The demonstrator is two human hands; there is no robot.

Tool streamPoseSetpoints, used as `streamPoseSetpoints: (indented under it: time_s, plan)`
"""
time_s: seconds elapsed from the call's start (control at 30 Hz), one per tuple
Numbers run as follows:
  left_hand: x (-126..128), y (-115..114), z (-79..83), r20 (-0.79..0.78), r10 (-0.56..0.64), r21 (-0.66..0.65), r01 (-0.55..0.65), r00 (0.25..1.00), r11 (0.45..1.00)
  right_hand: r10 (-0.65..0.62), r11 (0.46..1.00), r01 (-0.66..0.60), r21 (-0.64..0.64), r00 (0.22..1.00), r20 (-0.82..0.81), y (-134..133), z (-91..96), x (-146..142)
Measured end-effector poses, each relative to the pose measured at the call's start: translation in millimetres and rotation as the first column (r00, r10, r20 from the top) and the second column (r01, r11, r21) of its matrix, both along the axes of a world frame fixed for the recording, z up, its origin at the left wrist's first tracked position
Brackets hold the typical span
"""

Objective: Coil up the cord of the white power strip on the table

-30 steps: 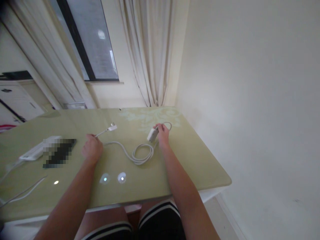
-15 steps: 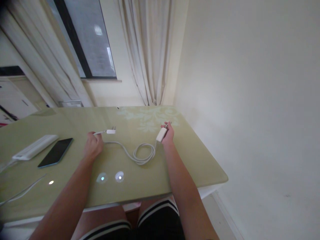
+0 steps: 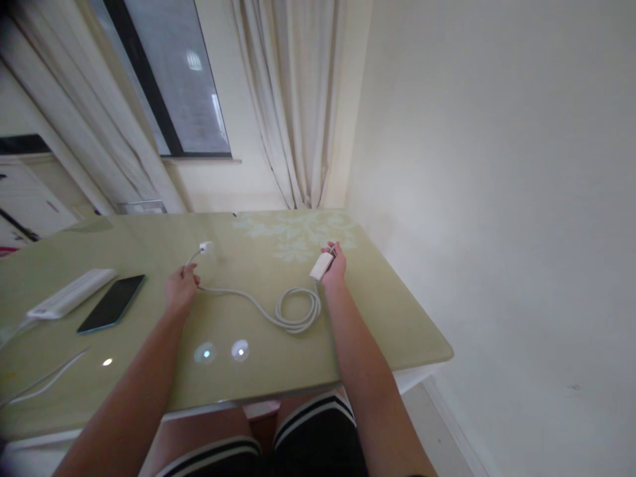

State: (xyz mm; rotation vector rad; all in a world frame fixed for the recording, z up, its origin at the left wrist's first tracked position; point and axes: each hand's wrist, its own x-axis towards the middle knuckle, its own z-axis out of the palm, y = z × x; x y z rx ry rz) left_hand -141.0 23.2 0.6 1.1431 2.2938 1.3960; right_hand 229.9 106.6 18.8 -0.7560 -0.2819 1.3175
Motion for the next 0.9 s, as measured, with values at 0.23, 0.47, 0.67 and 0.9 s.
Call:
streamPoseSetpoints:
  time_s: [0.23,0.47,0.67,0.9]
  plan:
    - [-1,-2,-8.9,-0.259,0.062,-0.070,-0.083,0.964,0.994,0.001,1.000,-0.004,-0.030,0.995,-0.097,-8,8.6,-3]
    - [89,-23,2.5,-0.582,-0.443,0.073,0.586,0.682,0.807,0.018,1.000,-0.019,-0.020,0.998,-0.060,-8,7.4,-8]
    - [188,-61,-0.8,-0.675,-0.734,-0.303,0.935,-0.074,0.185,0.021,0.999,-0.021,0.025,1.000,0.022,-3,0.3,-4]
    - [143,-34,-2.7,-0.424,-0.658,0.056,0.743,0.622,0.666,0.007,1.000,-0.005,-0.013,0.989,0.146,2,-5.6,0]
